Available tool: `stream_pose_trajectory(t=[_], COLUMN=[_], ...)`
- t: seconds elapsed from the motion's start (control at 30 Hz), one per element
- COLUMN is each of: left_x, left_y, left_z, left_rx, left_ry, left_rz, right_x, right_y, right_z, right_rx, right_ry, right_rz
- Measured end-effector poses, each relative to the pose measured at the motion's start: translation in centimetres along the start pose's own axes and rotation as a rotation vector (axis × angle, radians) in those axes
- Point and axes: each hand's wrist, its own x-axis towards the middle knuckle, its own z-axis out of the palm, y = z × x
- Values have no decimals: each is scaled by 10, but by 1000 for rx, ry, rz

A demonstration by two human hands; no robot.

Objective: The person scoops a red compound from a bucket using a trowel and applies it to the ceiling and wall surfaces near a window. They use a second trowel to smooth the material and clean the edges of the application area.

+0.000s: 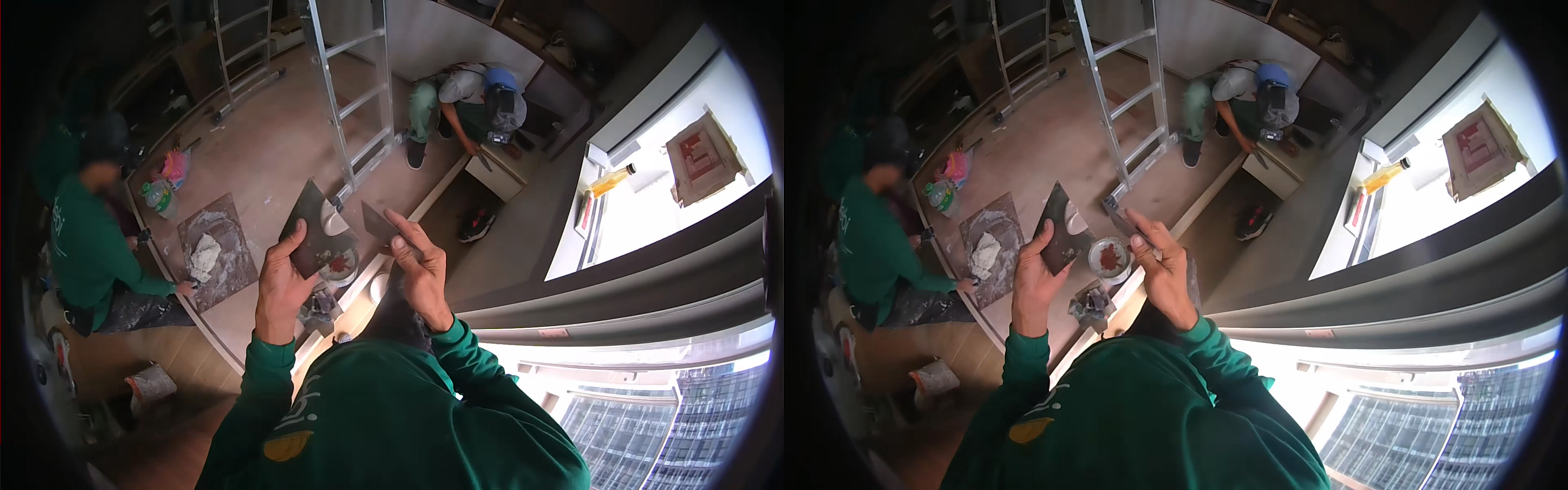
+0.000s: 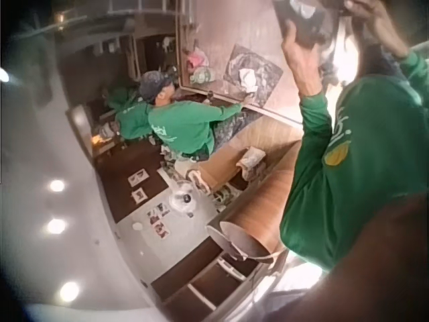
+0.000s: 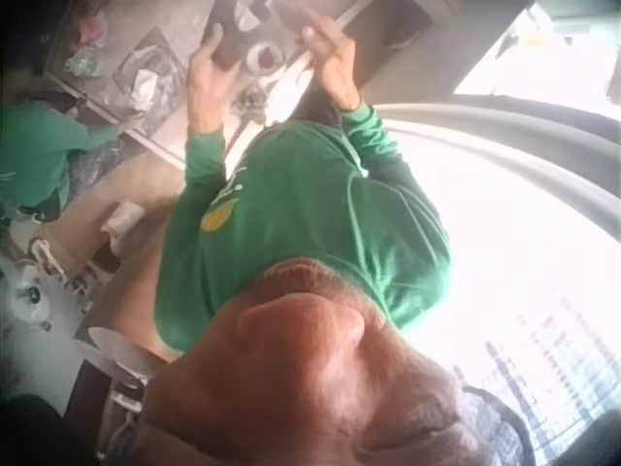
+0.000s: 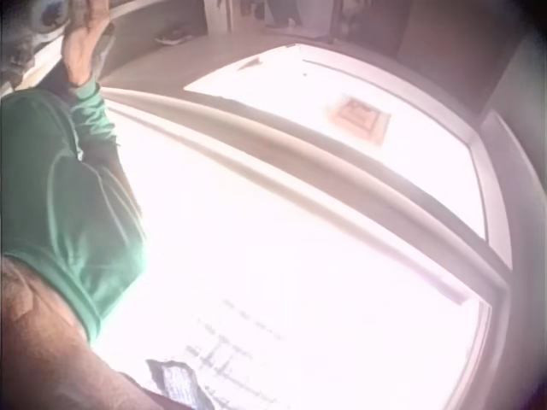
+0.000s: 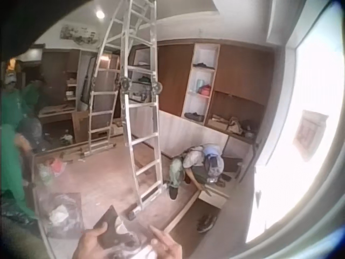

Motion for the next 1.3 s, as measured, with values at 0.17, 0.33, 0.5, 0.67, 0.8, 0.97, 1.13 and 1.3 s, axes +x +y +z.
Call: stream_pose_trajectory(t=[0.17, 0.33, 0.5, 0.67, 0.8, 0.97, 1.13, 1.3], left_x=[13, 22, 27, 23, 23, 12, 6, 10], left_y=[-24, -38, -31, -19, -13, -25, -57, -72], left_z=[-5, -14, -11, -5, -6, -8, 4, -2], left_rx=[43, 45, 204, 190, 213, 115, 8, 107], left_ry=[165, 188, 173, 177, 114, 156, 147, 63], left_rz=[31, 12, 126, 121, 155, -10, -162, -149], right_x=[8, -2, -10, -34, -36, 0, 3, -5], right_y=[-7, -15, 1, 28, 39, 18, 37, 30], right_z=[10, 31, 28, -1, -25, -46, -49, -16], right_rx=[297, 371, 187, -316, -341, 442, 1024, 999], right_ry=[57, 39, -10, -252, -234, 151, -193, -68], right_rz=[61, 36, 23, -89, 134, 458, 673, 832])
